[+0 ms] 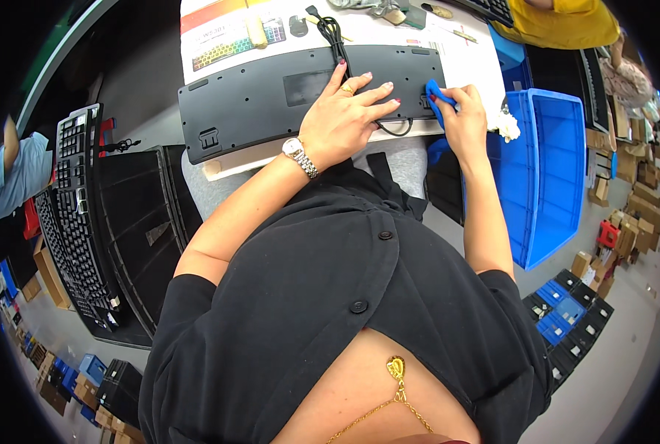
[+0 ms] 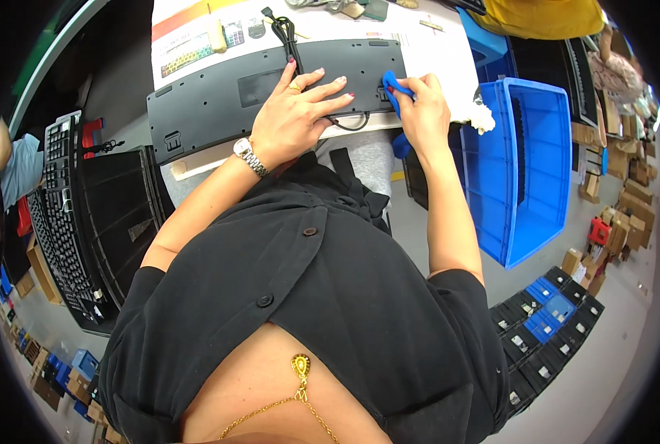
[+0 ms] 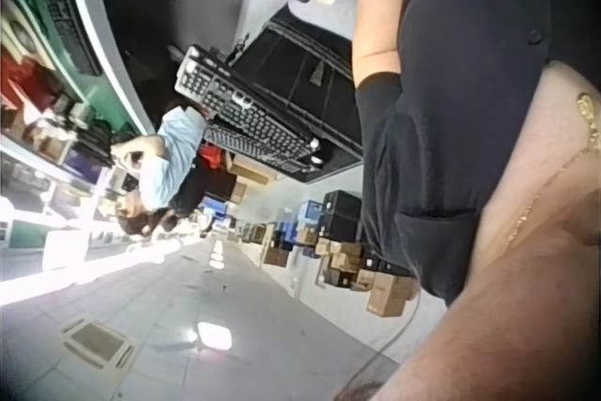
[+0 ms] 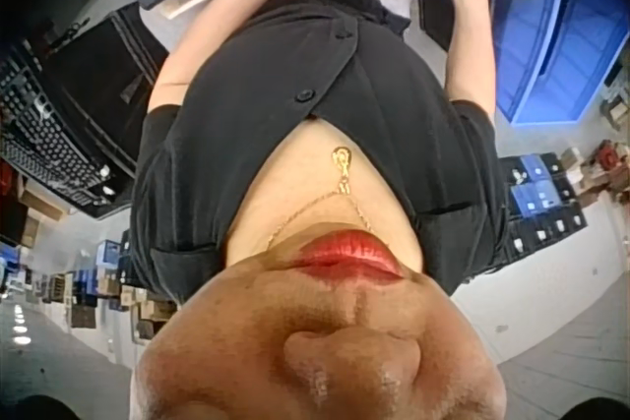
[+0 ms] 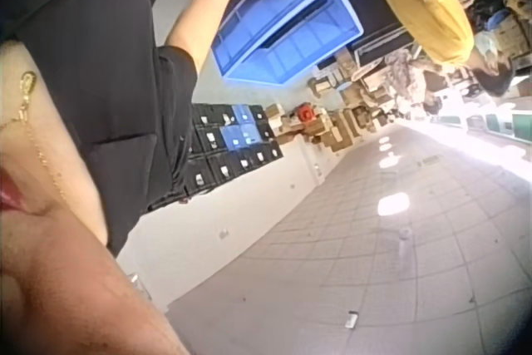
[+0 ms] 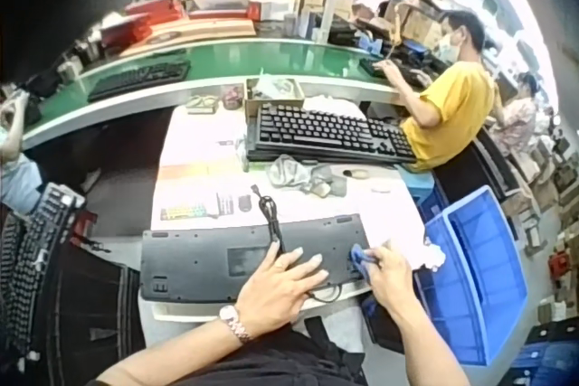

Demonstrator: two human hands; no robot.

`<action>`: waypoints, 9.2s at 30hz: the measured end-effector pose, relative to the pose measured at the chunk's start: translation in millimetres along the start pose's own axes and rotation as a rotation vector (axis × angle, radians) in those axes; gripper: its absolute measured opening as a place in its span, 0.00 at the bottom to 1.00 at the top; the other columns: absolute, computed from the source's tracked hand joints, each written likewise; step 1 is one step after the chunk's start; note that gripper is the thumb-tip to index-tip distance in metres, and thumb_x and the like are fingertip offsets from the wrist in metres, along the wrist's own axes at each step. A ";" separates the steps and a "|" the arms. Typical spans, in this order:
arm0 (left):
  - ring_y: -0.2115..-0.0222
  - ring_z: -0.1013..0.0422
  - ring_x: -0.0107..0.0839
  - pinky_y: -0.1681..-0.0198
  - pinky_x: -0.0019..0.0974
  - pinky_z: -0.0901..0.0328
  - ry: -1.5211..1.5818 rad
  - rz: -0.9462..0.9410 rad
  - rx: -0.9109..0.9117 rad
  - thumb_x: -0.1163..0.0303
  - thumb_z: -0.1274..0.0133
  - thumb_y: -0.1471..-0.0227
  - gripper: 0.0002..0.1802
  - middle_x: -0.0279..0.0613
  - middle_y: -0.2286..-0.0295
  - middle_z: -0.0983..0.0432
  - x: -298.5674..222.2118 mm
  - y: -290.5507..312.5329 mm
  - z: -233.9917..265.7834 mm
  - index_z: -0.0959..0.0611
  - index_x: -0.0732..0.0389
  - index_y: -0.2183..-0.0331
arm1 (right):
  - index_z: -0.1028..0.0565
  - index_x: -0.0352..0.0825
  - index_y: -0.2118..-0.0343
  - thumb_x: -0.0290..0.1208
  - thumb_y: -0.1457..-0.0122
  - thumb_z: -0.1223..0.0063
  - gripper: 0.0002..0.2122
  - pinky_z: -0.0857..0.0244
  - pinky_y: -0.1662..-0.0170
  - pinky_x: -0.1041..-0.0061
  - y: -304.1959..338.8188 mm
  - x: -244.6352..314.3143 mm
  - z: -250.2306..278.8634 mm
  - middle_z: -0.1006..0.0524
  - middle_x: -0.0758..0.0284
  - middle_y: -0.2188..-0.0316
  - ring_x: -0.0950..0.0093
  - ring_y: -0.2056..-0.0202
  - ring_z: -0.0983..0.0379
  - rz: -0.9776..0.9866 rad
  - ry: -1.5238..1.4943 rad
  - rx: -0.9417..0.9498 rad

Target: Assembling computer keyboard components and cleaning them with a cloth on a factory production line.

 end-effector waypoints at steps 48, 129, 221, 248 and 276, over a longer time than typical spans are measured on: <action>0.41 0.36 0.32 0.31 0.52 0.56 -0.001 -0.029 -0.018 0.64 0.40 0.52 0.24 0.20 0.46 0.26 0.2 -2.3 -1.5 0.17 0.40 0.51 | 0.19 0.34 0.64 0.37 0.42 0.43 0.11 0.33 0.60 0.67 -26.0 -19.3 -1.6 0.27 0.62 0.67 0.62 0.66 0.26 -0.062 0.070 -0.067; 0.35 0.43 0.36 0.29 0.51 0.64 -0.449 0.059 -0.195 0.68 0.51 0.46 0.24 0.23 0.42 0.31 130.7 178.3 105.8 0.20 0.40 0.47 | 0.25 0.28 0.51 0.27 0.39 0.46 0.14 0.48 0.79 0.87 3.5 -42.4 37.1 0.29 0.69 0.74 0.87 0.83 0.43 -0.540 -1.330 0.041; 0.58 0.23 0.37 0.53 0.36 0.29 0.239 0.347 0.208 0.45 0.42 0.47 0.28 0.45 0.56 0.19 97.5 3.8 144.0 0.14 0.57 0.55 | 0.23 0.41 0.59 0.36 0.32 0.49 0.07 0.45 0.72 0.80 -21.1 -37.5 10.9 0.25 0.78 0.59 0.81 0.79 0.41 -0.295 -1.516 0.195; 0.53 0.25 0.38 0.34 0.52 0.51 -0.106 0.197 0.051 0.45 0.47 0.44 0.24 0.34 0.57 0.19 63.3 -41.2 111.7 0.16 0.53 0.55 | 0.22 0.43 0.59 0.36 0.36 0.44 0.06 0.48 0.76 0.81 -30.2 -36.5 4.7 0.25 0.77 0.68 0.81 0.82 0.40 -0.353 -1.484 0.072; 0.44 0.34 0.38 0.40 0.36 0.40 0.834 0.622 -0.485 0.69 0.36 0.49 0.42 0.51 0.42 0.33 109.1 153.0 130.5 0.37 0.58 0.37 | 0.23 0.29 0.55 0.39 0.41 0.38 0.18 0.41 0.80 0.82 -5.9 32.4 12.8 0.27 0.69 0.73 0.80 0.82 0.36 -0.296 -1.082 -0.188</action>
Point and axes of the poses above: each hand's wrist, its own y-axis away from the middle knuckle, its own z-axis out of the back of the hand, x = y × z, the point moved 3 cm from there along -y, towards the middle knuckle
